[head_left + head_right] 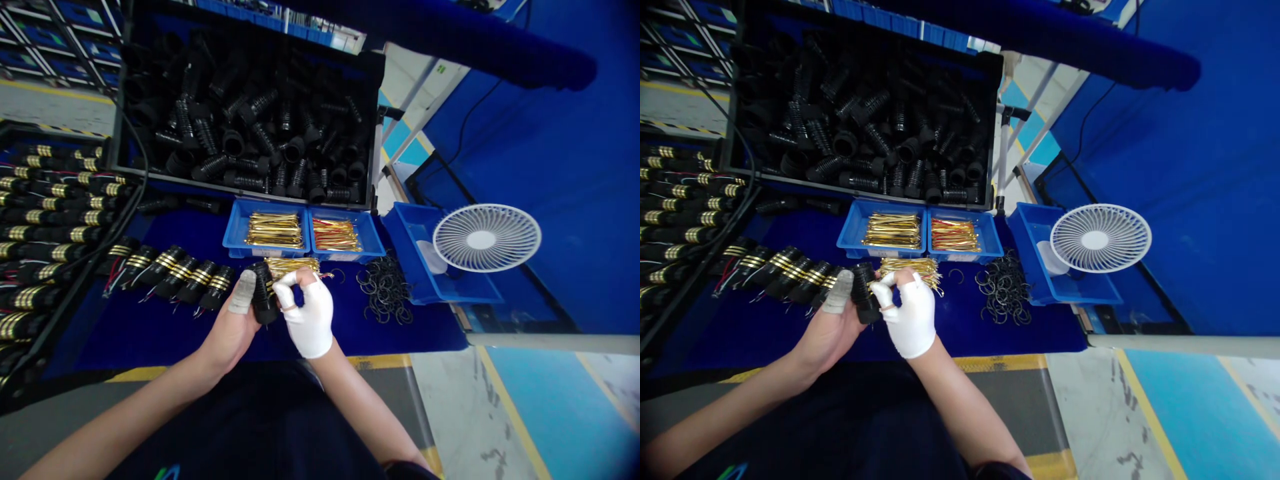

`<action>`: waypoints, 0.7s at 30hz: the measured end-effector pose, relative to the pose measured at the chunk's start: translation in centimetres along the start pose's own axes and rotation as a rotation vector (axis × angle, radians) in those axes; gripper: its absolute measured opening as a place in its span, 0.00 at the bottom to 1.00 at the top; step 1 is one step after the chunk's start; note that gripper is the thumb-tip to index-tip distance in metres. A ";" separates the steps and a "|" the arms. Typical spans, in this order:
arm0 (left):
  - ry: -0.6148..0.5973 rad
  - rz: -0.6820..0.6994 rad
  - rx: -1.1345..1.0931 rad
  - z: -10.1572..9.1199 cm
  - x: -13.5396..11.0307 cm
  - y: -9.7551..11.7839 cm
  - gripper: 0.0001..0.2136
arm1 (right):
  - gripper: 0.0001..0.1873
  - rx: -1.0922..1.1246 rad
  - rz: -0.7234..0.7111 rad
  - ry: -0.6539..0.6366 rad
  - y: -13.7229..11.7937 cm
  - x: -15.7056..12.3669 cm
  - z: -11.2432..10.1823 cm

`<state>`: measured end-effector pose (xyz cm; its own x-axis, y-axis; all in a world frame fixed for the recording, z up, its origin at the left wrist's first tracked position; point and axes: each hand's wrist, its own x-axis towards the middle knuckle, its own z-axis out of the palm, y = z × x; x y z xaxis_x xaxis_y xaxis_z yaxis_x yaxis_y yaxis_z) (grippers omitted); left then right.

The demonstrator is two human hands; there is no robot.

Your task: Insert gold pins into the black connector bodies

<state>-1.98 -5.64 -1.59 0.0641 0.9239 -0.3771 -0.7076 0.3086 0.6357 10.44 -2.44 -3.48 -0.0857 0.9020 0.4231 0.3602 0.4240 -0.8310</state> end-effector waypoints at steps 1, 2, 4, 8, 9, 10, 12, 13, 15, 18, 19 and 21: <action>-0.018 -0.020 -0.013 0.0 0.0 0.0 0.25 | 0.07 0.002 -0.019 0.012 0.0 0.0 0.0; -0.027 -0.034 -0.025 0.0 0.0 0.1 0.25 | 0.07 0.004 -0.040 0.013 0.1 0.0 0.0; -0.020 -0.039 -0.046 -0.2 0.0 0.2 0.24 | 0.05 0.014 -0.079 -0.008 0.3 -0.1 0.0; 0.004 -0.032 -0.067 -0.5 0.0 0.5 0.21 | 0.01 0.029 -0.124 -0.082 0.8 -0.3 -0.4; 0.005 -0.031 -0.064 -0.6 0.0 0.6 0.21 | 0.01 0.035 -0.128 -0.107 0.9 -0.3 -0.5; 0.006 -0.026 -0.057 -0.6 0.1 0.6 0.21 | 0.01 0.042 -0.125 -0.137 0.9 -0.3 -0.7; 0.012 -0.004 -0.040 -0.6 0.1 0.5 0.22 | 0.01 0.057 -0.088 -0.193 0.8 -0.2 -0.9; 0.015 0.008 -0.034 -0.5 0.1 0.5 0.23 | 0.01 0.065 -0.055 -0.209 0.7 -0.2 -1.0; 0.015 0.023 -0.032 -0.4 0.1 0.3 0.25 | 0.02 0.088 0.022 -0.213 0.4 -0.2 -1.1; 0.009 0.044 -0.032 -0.1 0.1 -0.1 0.27 | 0.04 0.137 0.117 -0.172 -0.3 -0.4 -0.8; 0.010 0.058 -0.022 -0.1 0.1 -0.2 0.27 | 0.05 0.147 0.139 -0.158 -0.5 -0.5 -0.7; 0.024 0.089 0.026 -0.1 0.1 -0.3 0.27 | 0.05 0.162 0.170 -0.136 -0.8 -0.7 -0.5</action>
<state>-1.89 -5.61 -1.90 -0.0155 0.9423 -0.3345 -0.6912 0.2317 0.6845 10.72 -3.45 -2.91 -0.1649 0.9594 0.2289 0.2276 0.2628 -0.9376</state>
